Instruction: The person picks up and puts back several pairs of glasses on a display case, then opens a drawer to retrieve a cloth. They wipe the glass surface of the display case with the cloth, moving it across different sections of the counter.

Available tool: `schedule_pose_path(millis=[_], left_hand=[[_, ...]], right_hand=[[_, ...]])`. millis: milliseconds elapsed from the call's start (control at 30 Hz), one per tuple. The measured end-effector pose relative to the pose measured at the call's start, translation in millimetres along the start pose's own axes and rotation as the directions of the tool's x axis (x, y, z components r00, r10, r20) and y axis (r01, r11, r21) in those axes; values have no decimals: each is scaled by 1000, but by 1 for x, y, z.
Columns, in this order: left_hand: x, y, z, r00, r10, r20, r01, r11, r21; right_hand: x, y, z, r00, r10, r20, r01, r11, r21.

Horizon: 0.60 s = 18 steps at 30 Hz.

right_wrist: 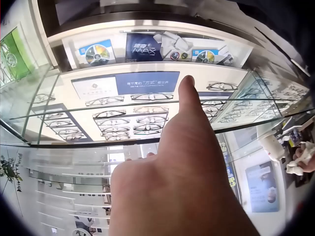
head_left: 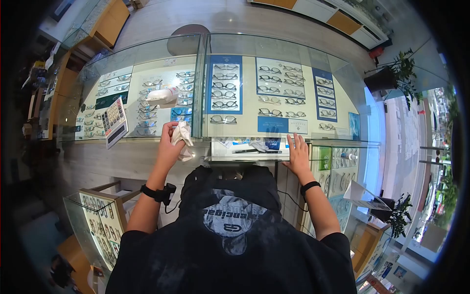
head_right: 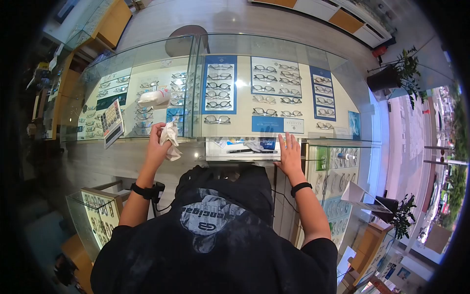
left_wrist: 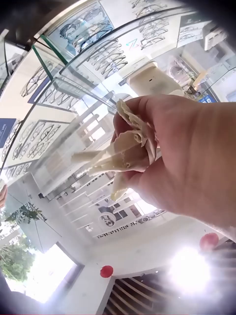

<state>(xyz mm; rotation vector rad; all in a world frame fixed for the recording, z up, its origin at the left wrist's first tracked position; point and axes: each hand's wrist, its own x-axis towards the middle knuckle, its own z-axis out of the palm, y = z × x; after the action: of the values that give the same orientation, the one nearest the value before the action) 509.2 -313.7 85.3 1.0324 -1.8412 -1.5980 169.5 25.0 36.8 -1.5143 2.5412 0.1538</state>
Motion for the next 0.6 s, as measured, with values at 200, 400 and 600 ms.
schedule_pose_path(millis=[200,400,600], left_hand=[[10,25,21,992,-48,119,67,985,-160],[25,83,91,969,-186,162,224,938,-264],[42,136,169,958,-196,211,268,876,-401]], right_hand=[[29,9,10,998,31,-59,-30,999,10],[38,26,21,987,-37,-154,54,993,104],[43,52,19,966,-168,-196,205,962,183]])
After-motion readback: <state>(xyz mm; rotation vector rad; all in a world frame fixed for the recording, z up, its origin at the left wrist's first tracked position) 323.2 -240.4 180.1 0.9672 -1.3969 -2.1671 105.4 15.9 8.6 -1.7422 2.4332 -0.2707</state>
